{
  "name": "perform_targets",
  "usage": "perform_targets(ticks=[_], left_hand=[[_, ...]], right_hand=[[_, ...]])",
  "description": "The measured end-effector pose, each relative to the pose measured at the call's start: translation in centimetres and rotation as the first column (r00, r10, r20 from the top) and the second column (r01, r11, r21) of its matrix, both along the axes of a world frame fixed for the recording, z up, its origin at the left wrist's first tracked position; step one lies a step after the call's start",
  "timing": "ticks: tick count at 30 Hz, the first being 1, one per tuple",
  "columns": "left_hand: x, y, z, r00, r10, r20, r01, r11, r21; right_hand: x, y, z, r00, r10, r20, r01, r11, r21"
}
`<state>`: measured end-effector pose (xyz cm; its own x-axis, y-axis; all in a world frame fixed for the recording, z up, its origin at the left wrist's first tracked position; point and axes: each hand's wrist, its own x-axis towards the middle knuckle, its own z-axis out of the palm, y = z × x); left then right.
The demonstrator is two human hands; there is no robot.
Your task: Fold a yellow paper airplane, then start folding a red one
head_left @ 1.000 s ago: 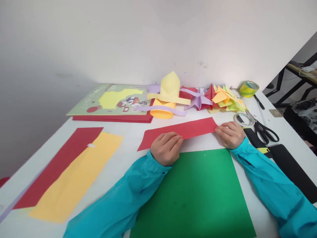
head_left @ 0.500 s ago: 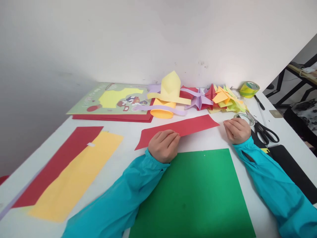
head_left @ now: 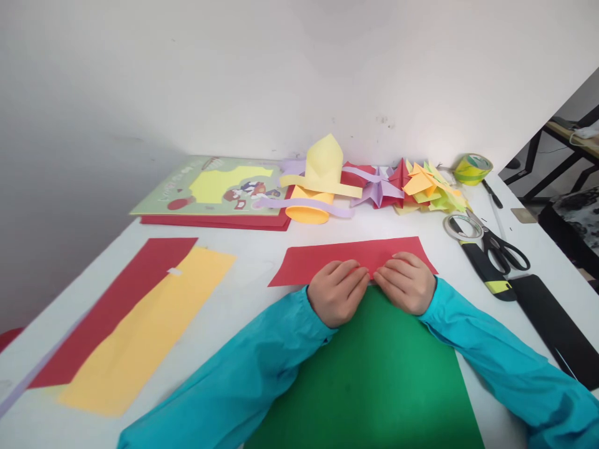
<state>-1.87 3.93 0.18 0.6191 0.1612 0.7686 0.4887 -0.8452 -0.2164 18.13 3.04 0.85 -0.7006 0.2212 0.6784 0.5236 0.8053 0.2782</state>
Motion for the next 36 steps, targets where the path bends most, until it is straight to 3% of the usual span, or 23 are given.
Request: perform_targets(ticks=[8,18,25,36], left_hand=[[0.0,-0.2,0.1,0.999,0.01,-0.04,-0.01,1.0,0.006],[-1.7,0.9,-0.2,0.996,0.091,0.002,-0.091,0.995,0.043],[-3.8,2.1,-0.2,0.984,0.175,0.017,-0.176,0.98,0.089],[-7.0,4.7,-1.3,0.955,0.291,0.064,-0.298,0.942,0.153]], right_hand=[[-0.1,-0.2,-0.1,0.999,-0.041,0.002,0.041,0.999,0.0],[2.7,1.8,-0.9,0.989,-0.113,-0.1,0.116,0.993,0.021],[4.1,2.3,-0.9,0.97,-0.195,-0.143,0.205,0.977,0.057],[4.1,2.2,-0.8,0.967,-0.199,-0.16,0.21,0.976,0.051]])
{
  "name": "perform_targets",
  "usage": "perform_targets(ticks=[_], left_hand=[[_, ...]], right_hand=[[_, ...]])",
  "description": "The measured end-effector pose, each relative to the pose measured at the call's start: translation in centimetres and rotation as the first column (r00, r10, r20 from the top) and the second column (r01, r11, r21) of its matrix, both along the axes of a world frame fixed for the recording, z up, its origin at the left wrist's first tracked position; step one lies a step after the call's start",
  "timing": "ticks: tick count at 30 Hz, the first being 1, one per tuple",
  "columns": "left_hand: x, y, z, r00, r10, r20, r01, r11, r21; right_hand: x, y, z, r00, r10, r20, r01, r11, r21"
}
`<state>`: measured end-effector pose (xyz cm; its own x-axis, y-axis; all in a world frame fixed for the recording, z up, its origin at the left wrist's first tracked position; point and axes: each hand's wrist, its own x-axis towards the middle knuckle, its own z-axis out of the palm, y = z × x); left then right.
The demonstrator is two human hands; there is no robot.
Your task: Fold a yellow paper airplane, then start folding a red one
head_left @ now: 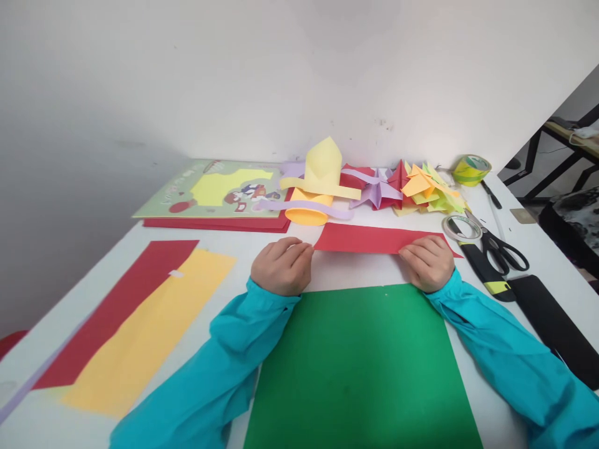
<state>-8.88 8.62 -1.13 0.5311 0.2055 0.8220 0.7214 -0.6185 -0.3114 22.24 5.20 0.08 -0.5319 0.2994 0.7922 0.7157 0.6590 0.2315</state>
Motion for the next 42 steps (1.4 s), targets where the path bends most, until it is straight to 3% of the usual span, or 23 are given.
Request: perform_targets(ticks=[3,5,6,8,10,13,15,18,25,30,34,38,42], left_hand=[[-0.9,0.6,-0.1,1.0,-0.008,0.027,0.009,1.0,-0.025],[-1.2,0.8,0.0,0.989,-0.001,0.15,0.029,0.982,-0.184],[-1.2,0.8,0.0,0.965,0.04,0.261,0.049,0.945,-0.324],[-0.9,0.6,-0.1,0.867,0.194,0.458,0.129,0.802,-0.583],[-0.2,0.0,-0.3,0.774,0.332,0.54,0.209,0.67,-0.712],[0.7,-0.8,-0.6,0.694,0.451,0.561,0.296,0.532,-0.793],[1.1,-1.1,-0.6,0.598,0.55,0.582,0.4,0.424,-0.812],[1.1,-0.9,-0.4,0.47,0.647,0.6,0.521,0.345,-0.781],[0.8,-0.5,0.4,0.35,0.669,0.656,0.634,0.346,-0.691],[1.5,-1.2,1.0,0.354,0.623,0.698,0.657,0.366,-0.659],[2.5,-2.1,1.2,0.376,0.589,0.715,0.661,0.371,-0.653],[3.3,-2.7,1.2,0.386,0.562,0.731,0.662,0.383,-0.644],[3.5,-2.8,1.3,0.383,0.562,0.733,0.646,0.404,-0.648]], right_hand=[[0.2,0.1,0.1,1.0,-0.01,-0.008,0.01,1.0,0.01],[0.4,0.1,0.1,1.0,-0.006,-0.011,0.006,1.0,0.011],[0.4,0.1,0.2,1.0,0.004,-0.012,-0.004,1.0,0.011],[0.4,0.1,0.3,0.999,0.039,-0.016,-0.038,0.999,0.01],[0.3,-0.1,0.4,0.997,0.079,-0.021,-0.079,0.997,0.01],[0.1,-0.4,0.5,0.993,0.116,-0.012,-0.116,0.993,0.005],[0.0,-0.7,0.7,0.991,0.133,-0.003,-0.133,0.991,0.001],[-0.2,-0.9,1.0,0.986,0.165,0.01,-0.165,0.986,-0.01],[-0.6,-1.0,1.1,0.975,0.218,0.042,-0.215,0.974,-0.069],[-0.3,-0.7,0.7,1.0,0.0,0.032,0.004,0.99,-0.138],[-0.3,-0.2,0.2,0.979,-0.181,0.094,0.197,0.961,-0.194],[-0.4,0.2,-0.7,0.953,-0.228,0.201,0.282,0.91,-0.304],[-0.3,0.5,-1.4,0.948,-0.199,0.25,0.289,0.869,-0.403]])
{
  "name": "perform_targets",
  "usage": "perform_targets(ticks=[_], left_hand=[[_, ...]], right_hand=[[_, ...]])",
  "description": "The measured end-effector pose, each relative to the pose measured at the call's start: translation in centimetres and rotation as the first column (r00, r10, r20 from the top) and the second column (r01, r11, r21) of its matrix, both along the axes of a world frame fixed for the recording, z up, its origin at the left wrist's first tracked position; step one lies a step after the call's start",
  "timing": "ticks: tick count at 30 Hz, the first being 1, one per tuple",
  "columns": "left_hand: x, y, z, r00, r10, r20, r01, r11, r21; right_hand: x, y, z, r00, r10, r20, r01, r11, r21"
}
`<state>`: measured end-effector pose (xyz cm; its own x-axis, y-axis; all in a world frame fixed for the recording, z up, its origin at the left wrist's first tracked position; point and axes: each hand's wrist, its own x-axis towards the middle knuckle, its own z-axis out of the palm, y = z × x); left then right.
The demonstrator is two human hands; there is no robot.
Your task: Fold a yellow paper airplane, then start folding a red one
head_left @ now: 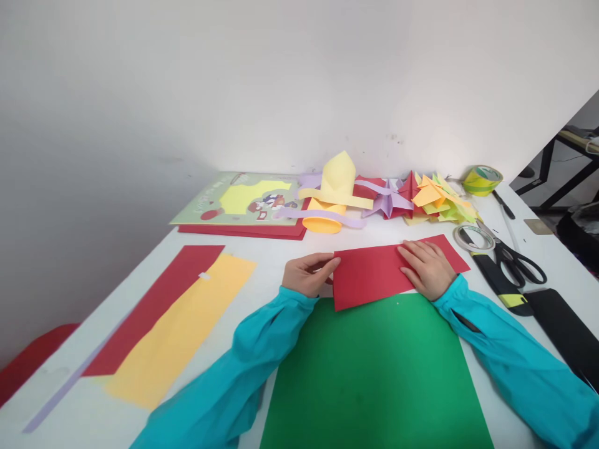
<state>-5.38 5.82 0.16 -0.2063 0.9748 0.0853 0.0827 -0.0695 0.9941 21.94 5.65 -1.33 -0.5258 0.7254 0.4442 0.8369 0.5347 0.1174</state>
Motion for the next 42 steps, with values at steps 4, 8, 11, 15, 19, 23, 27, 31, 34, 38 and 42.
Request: perform_targets(ticks=[4,8,11,15,19,23,27,31,34,38,42], left_hand=[[0.0,0.1,-0.1,0.999,0.031,-0.022,-0.031,0.999,-0.014],[-0.1,0.2,-0.4,0.998,0.046,-0.053,-0.047,0.999,-0.028],[-0.2,0.3,-0.5,0.995,0.054,-0.083,-0.057,0.998,-0.036],[-0.4,0.5,-0.7,0.989,0.063,-0.135,-0.067,0.997,-0.028],[-0.6,0.5,-1.1,0.973,0.068,-0.219,-0.065,0.998,0.021],[-1.0,0.5,-1.4,0.938,0.068,-0.34,-0.023,0.991,0.134],[-1.3,0.5,-1.4,0.872,0.09,-0.48,0.074,0.947,0.312],[-1.2,-0.2,-0.6,0.805,0.101,-0.585,0.236,0.85,0.472],[-1.1,-1.6,0.4,0.671,0.185,-0.718,0.492,0.613,0.618],[-0.9,-3.5,1.4,0.483,0.289,-0.826,0.751,0.349,0.561],[-0.6,-3.8,1.6,0.465,0.264,-0.845,0.757,0.376,0.534]], right_hand=[[0.2,0.1,-0.4,1.0,0.025,0.005,-0.024,0.998,-0.061],[0.2,0.2,-0.5,0.999,0.039,-0.003,-0.039,0.997,-0.066],[0.3,0.2,-0.5,0.999,0.048,-0.001,-0.048,0.997,-0.067],[0.2,0.2,-0.5,0.999,0.051,0.0,-0.05,0.996,-0.067],[0.2,0.2,-0.5,0.999,0.05,-0.008,-0.051,0.996,-0.074],[0.2,0.3,-0.5,0.999,0.053,-0.009,-0.054,0.996,-0.078],[0.0,0.2,-0.4,0.998,0.061,0.004,-0.061,0.996,-0.058],[-0.6,-0.1,0.2,0.997,0.054,0.055,-0.054,0.999,0.007],[-1.1,-0.4,0.8,0.994,0.069,0.084,-0.073,0.997,0.037],[-1.5,-0.6,1.2,0.989,0.136,0.061,-0.143,0.979,0.146],[-1.5,-0.7,1.4,0.978,0.209,0.016,-0.204,0.935,0.289]])
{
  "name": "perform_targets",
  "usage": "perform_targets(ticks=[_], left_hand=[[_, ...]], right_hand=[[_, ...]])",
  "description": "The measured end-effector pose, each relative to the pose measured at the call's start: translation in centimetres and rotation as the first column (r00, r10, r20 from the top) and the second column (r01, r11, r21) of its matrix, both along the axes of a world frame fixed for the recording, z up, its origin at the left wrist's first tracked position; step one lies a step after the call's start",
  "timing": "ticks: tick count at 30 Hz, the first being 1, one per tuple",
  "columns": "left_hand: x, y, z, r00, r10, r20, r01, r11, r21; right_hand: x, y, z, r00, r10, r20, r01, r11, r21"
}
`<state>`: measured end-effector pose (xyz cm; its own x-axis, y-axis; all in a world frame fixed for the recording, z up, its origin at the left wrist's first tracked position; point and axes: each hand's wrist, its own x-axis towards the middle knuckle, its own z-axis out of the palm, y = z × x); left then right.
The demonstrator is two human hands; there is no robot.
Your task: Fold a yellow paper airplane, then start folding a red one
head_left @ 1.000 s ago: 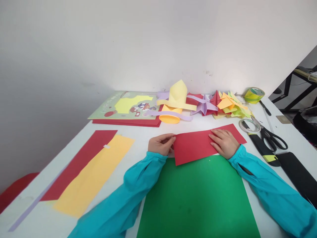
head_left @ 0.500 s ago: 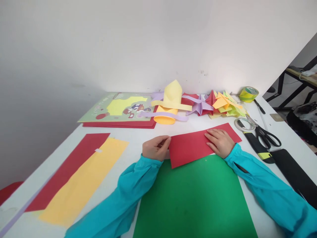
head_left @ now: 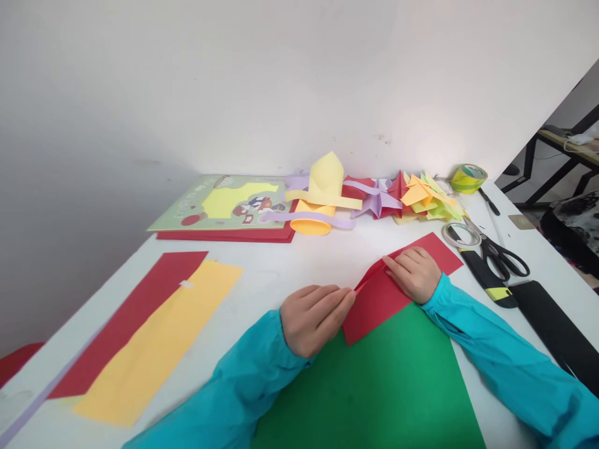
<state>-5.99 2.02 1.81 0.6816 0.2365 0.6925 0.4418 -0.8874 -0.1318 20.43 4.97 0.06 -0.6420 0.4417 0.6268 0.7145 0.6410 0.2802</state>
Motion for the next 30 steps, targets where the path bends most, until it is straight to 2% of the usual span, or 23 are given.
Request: perform_targets(ticks=[3,8,10,13,15,17,19,21,22,24,26,28,30], left_hand=[[0.3,0.8,0.0,0.994,0.006,0.105,-0.01,0.999,0.036],[0.6,1.6,0.0,0.979,0.058,0.196,-0.056,0.998,-0.012],[0.5,1.7,0.0,0.969,0.074,0.235,-0.058,0.996,-0.074],[0.5,1.8,-0.2,0.939,0.117,0.322,-0.037,0.969,-0.245],[0.6,1.8,-0.4,0.905,0.159,0.394,-0.006,0.933,-0.36],[0.9,1.8,-0.9,0.844,0.26,0.469,0.015,0.863,-0.506],[1.2,1.8,-1.3,0.749,0.427,0.506,0.035,0.738,-0.674],[1.4,2.0,-1.8,0.664,0.568,0.486,0.053,0.612,-0.789],[1.3,2.2,-2.0,0.633,0.61,0.476,0.059,0.575,-0.816],[1.1,2.8,-2.4,0.588,0.659,0.469,0.061,0.542,-0.838],[0.6,3.6,-2.5,0.545,0.698,0.464,0.064,0.517,-0.854],[0.0,4.0,-2.0,0.509,0.725,0.463,0.061,0.506,-0.86],[-0.4,3.9,-0.8,0.514,0.717,0.471,0.035,0.532,-0.846]], right_hand=[[0.2,-0.1,0.1,0.999,0.009,-0.04,-0.007,0.999,0.049],[0.5,-0.2,-0.1,0.997,0.011,-0.08,-0.006,0.998,0.068],[0.5,-0.3,-0.2,0.996,0.001,-0.09,0.006,0.997,0.075],[0.5,-0.4,0.1,0.995,-0.001,-0.103,0.013,0.994,0.109],[0.5,-0.5,0.4,0.993,0.003,-0.117,0.013,0.991,0.136],[0.5,-0.8,0.7,0.991,-0.005,-0.131,0.025,0.988,0.151],[0.5,-1.0,0.8,0.989,-0.021,-0.148,0.045,0.986,0.161],[0.3,-1.4,0.8,0.984,-0.038,-0.175,0.068,0.983,0.171],[0.2,-1.6,0.8,0.981,-0.044,-0.189,0.078,0.981,0.176],[-0.2,-2.1,1.1,0.977,-0.041,-0.21,0.078,0.982,0.171],[-0.7,-2.7,1.7,0.984,0.0,-0.179,0.027,0.988,0.15],[-1.1,-3.1,2.6,0.995,0.064,-0.078,-0.055,0.992,0.117],[-1.4,-3.4,3.6,0.997,0.078,0.016,-0.079,0.992,0.1]])
